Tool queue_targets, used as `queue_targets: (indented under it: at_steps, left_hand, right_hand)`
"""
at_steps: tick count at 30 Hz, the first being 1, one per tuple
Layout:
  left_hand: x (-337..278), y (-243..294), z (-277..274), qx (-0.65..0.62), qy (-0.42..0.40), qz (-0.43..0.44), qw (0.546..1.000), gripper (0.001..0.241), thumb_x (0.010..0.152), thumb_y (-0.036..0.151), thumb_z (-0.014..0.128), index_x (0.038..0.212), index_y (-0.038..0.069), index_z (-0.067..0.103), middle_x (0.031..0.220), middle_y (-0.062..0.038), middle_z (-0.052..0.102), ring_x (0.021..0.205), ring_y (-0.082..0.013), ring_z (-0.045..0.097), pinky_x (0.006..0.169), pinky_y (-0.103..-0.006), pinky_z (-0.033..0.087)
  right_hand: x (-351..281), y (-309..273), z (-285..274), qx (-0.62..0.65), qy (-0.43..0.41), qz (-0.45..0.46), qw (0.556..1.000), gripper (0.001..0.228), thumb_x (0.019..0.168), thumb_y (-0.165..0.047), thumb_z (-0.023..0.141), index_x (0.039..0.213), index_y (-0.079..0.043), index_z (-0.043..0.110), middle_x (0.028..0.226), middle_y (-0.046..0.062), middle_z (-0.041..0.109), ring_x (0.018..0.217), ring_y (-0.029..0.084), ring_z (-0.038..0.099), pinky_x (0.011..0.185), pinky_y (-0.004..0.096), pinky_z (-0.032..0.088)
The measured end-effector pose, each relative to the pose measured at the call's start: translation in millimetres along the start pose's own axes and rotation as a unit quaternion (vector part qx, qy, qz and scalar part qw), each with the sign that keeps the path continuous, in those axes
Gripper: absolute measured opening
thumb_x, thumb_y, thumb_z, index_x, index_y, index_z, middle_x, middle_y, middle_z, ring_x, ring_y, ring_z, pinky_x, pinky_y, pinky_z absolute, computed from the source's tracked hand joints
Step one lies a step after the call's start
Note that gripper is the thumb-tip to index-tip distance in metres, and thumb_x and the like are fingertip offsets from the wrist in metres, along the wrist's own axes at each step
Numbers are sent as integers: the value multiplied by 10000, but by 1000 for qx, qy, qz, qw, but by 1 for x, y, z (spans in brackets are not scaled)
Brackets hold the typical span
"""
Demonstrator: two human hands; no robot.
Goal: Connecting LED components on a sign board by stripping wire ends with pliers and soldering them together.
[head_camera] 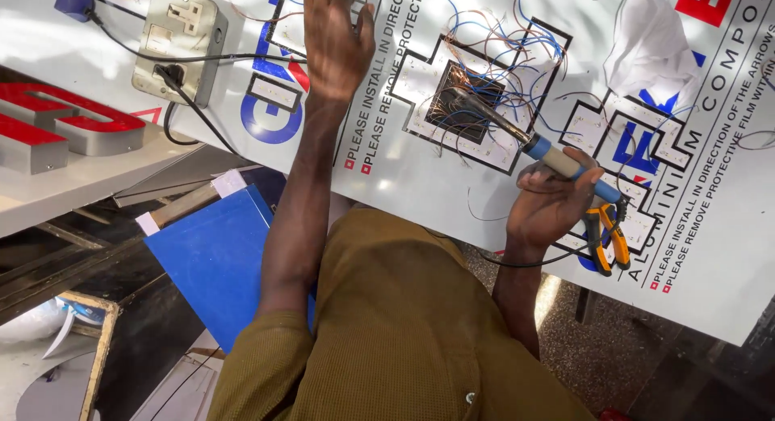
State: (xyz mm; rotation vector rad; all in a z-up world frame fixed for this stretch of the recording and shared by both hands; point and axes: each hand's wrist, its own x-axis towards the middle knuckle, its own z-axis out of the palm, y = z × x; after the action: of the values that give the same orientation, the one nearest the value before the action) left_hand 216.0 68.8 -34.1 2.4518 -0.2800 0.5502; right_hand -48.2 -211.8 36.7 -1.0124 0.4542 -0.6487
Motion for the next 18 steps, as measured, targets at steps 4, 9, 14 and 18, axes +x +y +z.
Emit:
queue_targets:
  at_steps: [4, 9, 14, 18]
  left_hand:
    - [7, -40, 62, 90, 69, 63, 992, 526, 1270, 460, 588, 1693, 179, 452, 1726, -132, 518, 1604, -346, 537, 1268, -498, 604]
    - [23, 20, -12, -169, 117, 222, 953, 160, 1101, -26, 723, 1216, 72, 671, 1161, -106, 693, 1018, -284, 674, 766, -408, 675]
    - [-44, 104, -66, -261, -27, 221, 939, 39, 1064, 4, 829, 1075, -6, 793, 973, -182, 786, 914, -399, 749, 869, -504, 616]
    - [-106, 135, -82, -397, -226, 155, 876, 95, 973, -14, 847, 1048, 38, 823, 1010, -166, 765, 971, -440, 738, 883, -541, 621]
  right_hand:
    - [-1, -6, -5, 2, 20, -6, 1000, 534, 1089, -596, 629, 1220, -88, 730, 694, 62, 649, 583, 160, 545, 609, 307, 453]
    - [-2, -14, -23, 15, 49, -18, 999, 529, 1087, -615, 620, 1175, -116, 771, 664, 58, 610, 575, 174, 537, 595, 326, 477]
    - [1, -4, -64, -5, 93, -64, 994, 550, 1112, -608, 582, 1150, -79, 729, 591, 73, 568, 515, 178, 558, 563, 305, 517]
    - [-5, -14, -72, -45, 118, -95, 987, 577, 1114, -658, 518, 1132, -97, 655, 564, 13, 484, 516, 116, 557, 564, 213, 511]
